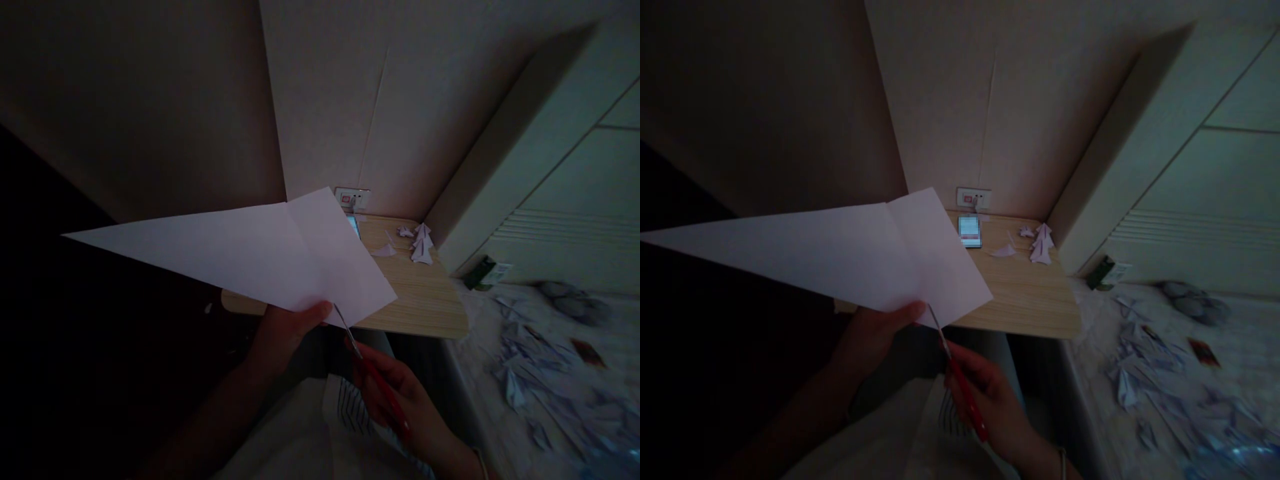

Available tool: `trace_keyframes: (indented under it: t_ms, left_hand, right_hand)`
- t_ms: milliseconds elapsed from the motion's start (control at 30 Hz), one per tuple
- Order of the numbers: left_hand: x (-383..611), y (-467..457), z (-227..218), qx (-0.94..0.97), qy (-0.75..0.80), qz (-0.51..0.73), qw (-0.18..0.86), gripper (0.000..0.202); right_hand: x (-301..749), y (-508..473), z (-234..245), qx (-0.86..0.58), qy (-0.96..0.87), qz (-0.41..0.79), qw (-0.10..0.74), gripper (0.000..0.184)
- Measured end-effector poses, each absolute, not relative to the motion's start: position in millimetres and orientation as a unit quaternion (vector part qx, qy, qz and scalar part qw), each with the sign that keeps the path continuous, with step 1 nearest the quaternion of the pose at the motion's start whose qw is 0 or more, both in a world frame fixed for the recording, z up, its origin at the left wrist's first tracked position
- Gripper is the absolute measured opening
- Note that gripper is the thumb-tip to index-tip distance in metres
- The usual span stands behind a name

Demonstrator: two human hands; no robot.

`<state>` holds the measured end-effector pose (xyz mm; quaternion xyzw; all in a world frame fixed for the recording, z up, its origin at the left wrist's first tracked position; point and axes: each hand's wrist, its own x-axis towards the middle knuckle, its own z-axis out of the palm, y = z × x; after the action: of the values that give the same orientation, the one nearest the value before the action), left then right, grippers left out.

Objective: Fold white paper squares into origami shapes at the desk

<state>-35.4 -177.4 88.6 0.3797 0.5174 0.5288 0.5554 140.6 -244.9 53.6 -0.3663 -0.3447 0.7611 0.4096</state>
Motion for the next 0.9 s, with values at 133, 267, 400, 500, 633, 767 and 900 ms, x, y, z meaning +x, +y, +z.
trace_keyframes:
  t_ms: [133, 267, 400, 500, 633, 767, 900]
  left_hand:
    - [-35.1, -177.1, 90.4, 0.381, 0.505, 0.533, 0.562, 0.043]
    - [-35.7, -176.4, 91.5, 0.386, 0.513, 0.522, 0.562, 0.037]
    - [-35.3, -176.1, 91.8, 0.385, 0.489, 0.52, 0.585, 0.039]
    - [-34.7, -176.5, 92.1, 0.385, 0.475, 0.522, 0.594, 0.047]
    - [-34.2, -177.3, 92.6, 0.382, 0.485, 0.52, 0.589, 0.053]
    - [-33.7, -177.6, 92.0, 0.383, 0.494, 0.522, 0.581, 0.054]
    - [-32.7, -178.4, 92.1, 0.371, 0.494, 0.529, 0.582, 0.052]
  right_hand:
    - [140.5, -243.9, 54.3, -0.373, -0.351, 0.754, 0.412, 0.042]
    - [140.0, -242.9, 55.4, -0.369, -0.348, 0.758, 0.41, 0.041]
    - [138.9, -243.4, 54.5, -0.367, -0.335, 0.759, 0.42, 0.043]
    - [138.6, -243.2, 53.5, -0.363, -0.328, 0.762, 0.424, 0.047]
    - [138.1, -242.5, 53.5, -0.366, -0.32, 0.764, 0.424, 0.046]
    - [136.1, -242.9, 53.7, -0.366, -0.312, 0.765, 0.428, 0.042]
    - [135.4, -243.5, 55.0, -0.364, -0.31, 0.768, 0.426, 0.039]
